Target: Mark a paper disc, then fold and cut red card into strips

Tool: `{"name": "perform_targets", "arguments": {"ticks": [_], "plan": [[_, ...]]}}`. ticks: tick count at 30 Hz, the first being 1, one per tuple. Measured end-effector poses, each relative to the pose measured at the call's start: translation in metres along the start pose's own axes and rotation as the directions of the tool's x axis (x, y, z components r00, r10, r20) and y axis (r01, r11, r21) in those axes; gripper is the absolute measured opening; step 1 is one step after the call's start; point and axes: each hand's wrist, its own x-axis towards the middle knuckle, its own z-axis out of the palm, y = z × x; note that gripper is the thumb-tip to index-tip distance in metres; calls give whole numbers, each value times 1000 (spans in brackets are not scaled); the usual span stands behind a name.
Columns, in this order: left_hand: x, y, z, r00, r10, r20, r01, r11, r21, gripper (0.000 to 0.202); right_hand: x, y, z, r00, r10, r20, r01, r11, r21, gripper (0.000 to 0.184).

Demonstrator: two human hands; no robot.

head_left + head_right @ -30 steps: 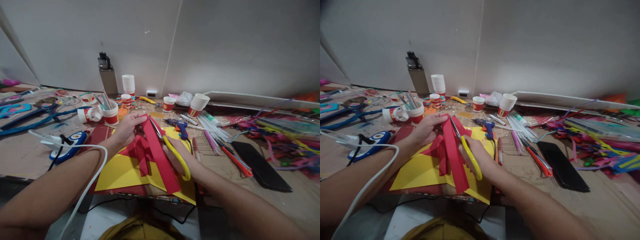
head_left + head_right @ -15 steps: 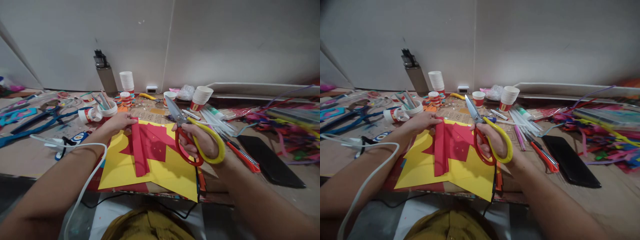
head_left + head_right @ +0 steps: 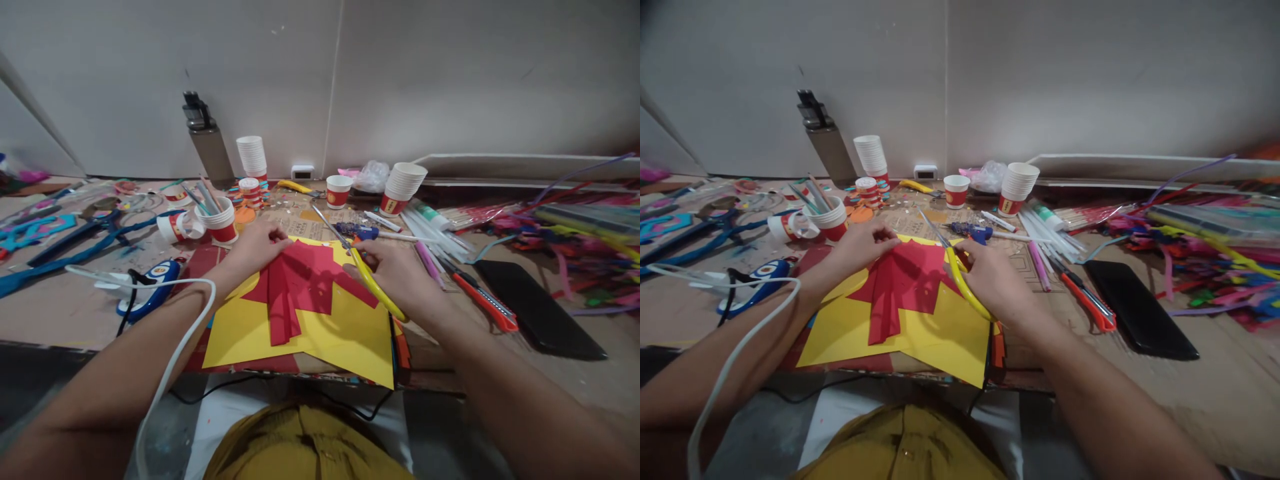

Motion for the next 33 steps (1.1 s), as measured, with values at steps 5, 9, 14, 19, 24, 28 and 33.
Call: {"name": "perform_targets", "arguments": {"ticks": [5, 9, 14, 19, 24, 28, 33], "plan": [[1, 1, -7, 994, -33, -100, 28, 998, -52, 18, -12, -5, 1, 996, 8, 88, 2, 994, -112, 28], [4, -5, -8, 997, -42, -64, 39, 998, -53, 18, -26, -5, 8, 986, 35, 161, 7, 967, -254, 27], [5, -8, -7, 1000, -21, 9, 21, 1000, -1, 21, -47, -7, 17, 968, -17, 250, 101, 939, -327, 39], [4, -12, 1, 997, -13, 76, 9, 999, 50, 23, -47, -17, 9, 946, -117, 301, 237, 885, -400, 30], [2, -12, 9, 994, -3, 113, -3, 998, 56, 22, -10, -8, 13, 988, -108, 110, 150, 843, -516, 36], [3, -11, 7, 996, 17, 85, -18, 1000, 21, 21, 15, 1, 25, 976, 49, 212, 79, 829, -553, 35], [4, -9, 2, 999, 38, 30, -39, 999, 18, 21, 23, -2, 27, 968, 128, 217, 12, 838, -546, 35]]}}
